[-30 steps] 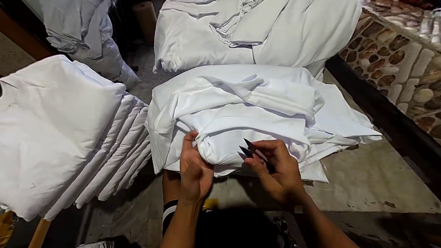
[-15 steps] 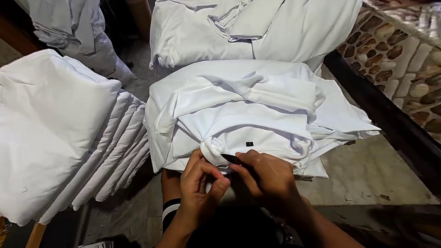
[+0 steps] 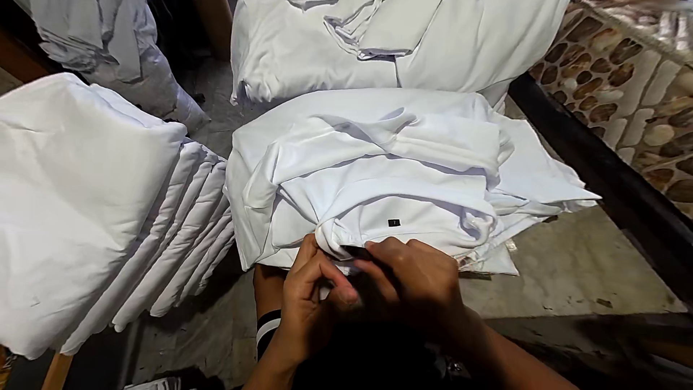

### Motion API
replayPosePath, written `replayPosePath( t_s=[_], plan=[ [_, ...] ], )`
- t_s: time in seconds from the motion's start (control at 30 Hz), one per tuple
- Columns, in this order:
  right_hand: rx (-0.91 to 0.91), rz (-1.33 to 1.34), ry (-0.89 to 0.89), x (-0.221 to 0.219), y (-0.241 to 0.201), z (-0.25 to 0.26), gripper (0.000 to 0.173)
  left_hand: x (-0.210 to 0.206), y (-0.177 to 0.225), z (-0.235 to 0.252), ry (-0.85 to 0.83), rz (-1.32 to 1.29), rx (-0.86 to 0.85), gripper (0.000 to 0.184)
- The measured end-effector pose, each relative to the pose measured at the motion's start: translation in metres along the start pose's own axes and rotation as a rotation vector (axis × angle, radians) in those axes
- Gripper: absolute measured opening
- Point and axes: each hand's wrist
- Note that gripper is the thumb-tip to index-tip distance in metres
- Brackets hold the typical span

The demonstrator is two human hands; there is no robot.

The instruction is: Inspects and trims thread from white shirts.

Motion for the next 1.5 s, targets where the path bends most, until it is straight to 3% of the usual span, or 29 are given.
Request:
replayPosePath(
  t_s=[0.1, 0.17, 0.27, 0.3, 0.4, 0.5, 0.57, 0.63, 0.7, 0.77, 0.83, 0.9, 1.0, 1.07, 1.13, 1.2, 1.27, 1.33, 1.43, 1.5],
  plan=[
    [-0.146, 0.243, -0.007, -0.004, 0.001, 0.004, 0.031, 0.0, 0.003, -0.004, 0.015, 0.081, -0.028, 0.03],
    [-0.253, 0.785, -0.223, 0.004, 0.003, 0.005, 0.038, -0.004, 0.016, -0.014, -0.038, 0.114, -0.074, 0.03],
    [-0.392, 1.48, -0.546, 0.016, 0.014, 0.008, 0.053, -0.006, 0.049, -0.024, -0.11, -0.152, -0.134, 0.047],
    [-0.423, 1.594, -0.581, 0.017, 0.017, 0.008, 0.056, -0.003, 0.054, -0.023, -0.107, -0.091, -0.172, 0.046],
    [-0.48, 1.726, -0.572, 0.019, 0.018, 0.007, 0.059, 0.006, 0.028, -0.007, 0.116, 0.536, -0.342, 0.023],
    [-0.445, 1.664, -0.551, 0.017, 0.014, 0.006, 0.06, 0.009, -0.003, 0.009, 0.194, 0.877, -0.476, 0.019],
    [-0.33, 1.588, -0.545, 0.017, 0.016, 0.005, 0.062, 0.011, 0.011, -0.002, 0.185, 0.895, -0.543, 0.011],
    [-0.252, 1.538, -0.527, 0.016, 0.02, 0.005, 0.06, 0.014, 0.042, -0.017, 0.183, 0.721, -0.563, 0.01],
    [-0.256, 1.554, -0.504, 0.015, 0.024, 0.003, 0.055, 0.015, 0.057, -0.026, 0.109, 0.529, -0.493, 0.026],
    [-0.261, 1.481, -0.402, 0.016, 0.021, 0.003, 0.045, 0.016, 0.036, -0.026, 0.019, 0.577, -0.314, 0.05],
    [-0.2, 1.097, -0.181, 0.021, 0.009, 0.001, 0.032, 0.017, -0.009, -0.013, 0.066, 0.688, -0.134, 0.068],
    [-0.057, 0.731, -0.081, 0.026, -0.002, -0.002, 0.023, 0.027, -0.026, -0.001, 0.11, 0.581, 0.018, 0.067],
    [0.042, 0.223, -0.308, 0.036, 0.004, 0.009, 0.031, 0.032, -0.001, 0.036, 0.011, 0.455, -0.046, 0.066],
    [-0.059, -0.033, -0.447, 0.036, 0.041, 0.032, 0.036, 0.033, 0.013, 0.069, -0.038, 0.604, -0.114, 0.076],
    [-0.29, -0.183, -0.475, 0.034, 0.093, 0.062, 0.038, 0.047, 0.002, 0.101, 0.02, 0.809, -0.147, 0.071],
    [-0.512, -0.239, -0.484, 0.012, 0.148, 0.072, 0.049, 0.076, -0.046, 0.124, 0.088, 0.991, -0.072, 0.06],
    [-0.677, -0.185, -0.52, -0.017, 0.189, 0.057, 0.045, 0.102, -0.093, 0.129, 0.063, 1.073, 0.161, 0.065],
    [-0.719, -0.106, -0.482, -0.027, 0.201, 0.048, 0.044, 0.104, -0.099, 0.123, 0.054, 1.022, 0.289, 0.071],
    [-0.539, -0.053, -0.335, -0.005, 0.17, 0.04, 0.038, 0.068, -0.06, 0.073, -0.11, 0.915, 0.098, 0.082],
    [-0.378, -0.016, -0.244, 0.015, 0.143, 0.037, 0.035, 0.035, -0.049, 0.019, -0.226, 0.698, -0.126, 0.053]
  ],
)
Point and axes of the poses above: each hand's wrist, its own z-axis towards the middle knuckle, its own x-axis out of the back of the hand, y = z × x, and after that the axes turned 7 degrees about -z, right-handed
